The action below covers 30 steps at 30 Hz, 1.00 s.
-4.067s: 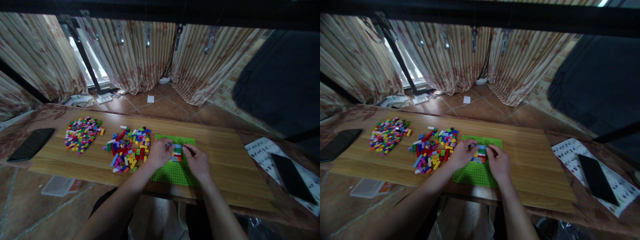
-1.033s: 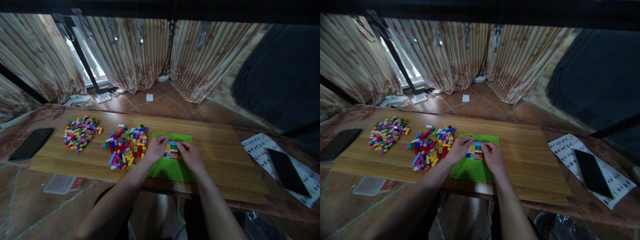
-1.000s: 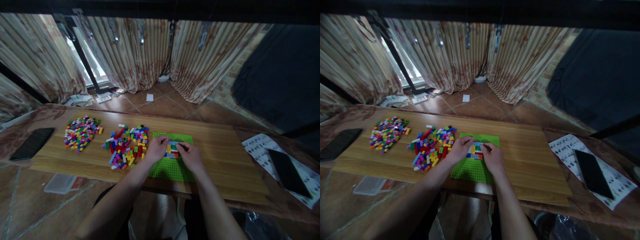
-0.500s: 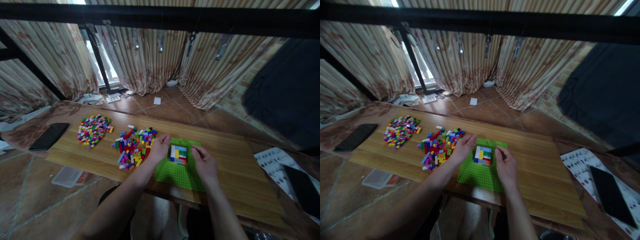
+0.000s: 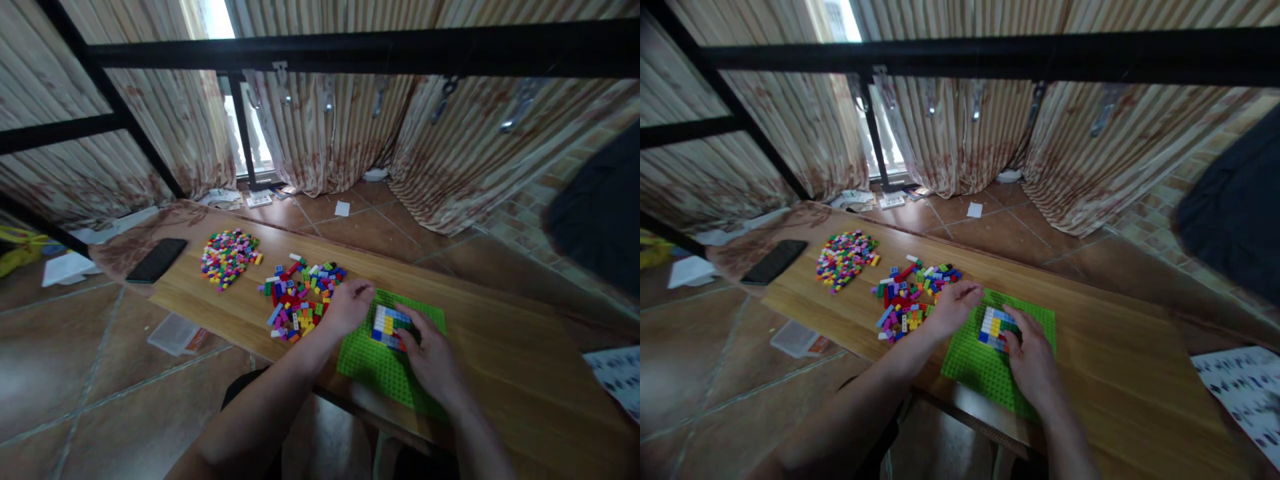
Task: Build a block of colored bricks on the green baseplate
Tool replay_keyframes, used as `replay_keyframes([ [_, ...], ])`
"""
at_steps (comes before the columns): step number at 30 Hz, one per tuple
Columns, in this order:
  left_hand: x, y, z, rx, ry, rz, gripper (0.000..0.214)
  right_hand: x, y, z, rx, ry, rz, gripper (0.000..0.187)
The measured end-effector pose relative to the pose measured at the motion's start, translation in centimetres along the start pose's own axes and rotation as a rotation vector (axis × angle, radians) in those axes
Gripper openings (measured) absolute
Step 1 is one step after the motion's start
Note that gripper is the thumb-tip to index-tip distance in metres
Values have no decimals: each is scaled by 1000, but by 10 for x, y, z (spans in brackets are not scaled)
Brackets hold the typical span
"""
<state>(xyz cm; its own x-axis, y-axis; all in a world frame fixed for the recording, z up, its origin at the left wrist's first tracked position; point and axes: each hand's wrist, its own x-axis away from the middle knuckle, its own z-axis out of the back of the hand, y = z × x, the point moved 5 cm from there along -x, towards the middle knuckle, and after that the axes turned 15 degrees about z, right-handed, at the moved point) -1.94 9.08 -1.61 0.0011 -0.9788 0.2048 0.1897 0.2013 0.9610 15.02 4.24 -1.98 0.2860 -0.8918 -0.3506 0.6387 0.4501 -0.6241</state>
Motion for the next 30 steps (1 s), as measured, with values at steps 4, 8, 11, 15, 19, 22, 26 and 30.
replay_keyframes([
  [4, 5, 4, 4, -30, -11, 9, 22, 3, 7, 4, 44, 9, 31, 43],
  [8, 7, 7, 11, -47, -4, 1, 24, 4, 12, 2, 42, -24, 50, 44],
  [11, 6, 11, 22, -51, 12, -30, 23, 5, 16, -1, 51, -47, 60, 44],
  [15, 6, 19, 64, -190, 193, -30, 23, 5, 19, -2, 68, -43, 31, 45],
  [19, 17, 20, 140, -249, 448, 78, 26, 3, 17, 2, 75, -3, 18, 47],
  [22, 34, 10, 194, -471, 676, 287, 23, 2, 11, 10, 79, 67, 25, 46],
  [26, 46, -7, 217, -836, 642, 549, 27, 3, 7, 21, 107, 148, -34, 44],
  [30, 43, -14, 208, -951, 541, 581, 35, 5, 4, 31, 156, 253, -67, 39],
])
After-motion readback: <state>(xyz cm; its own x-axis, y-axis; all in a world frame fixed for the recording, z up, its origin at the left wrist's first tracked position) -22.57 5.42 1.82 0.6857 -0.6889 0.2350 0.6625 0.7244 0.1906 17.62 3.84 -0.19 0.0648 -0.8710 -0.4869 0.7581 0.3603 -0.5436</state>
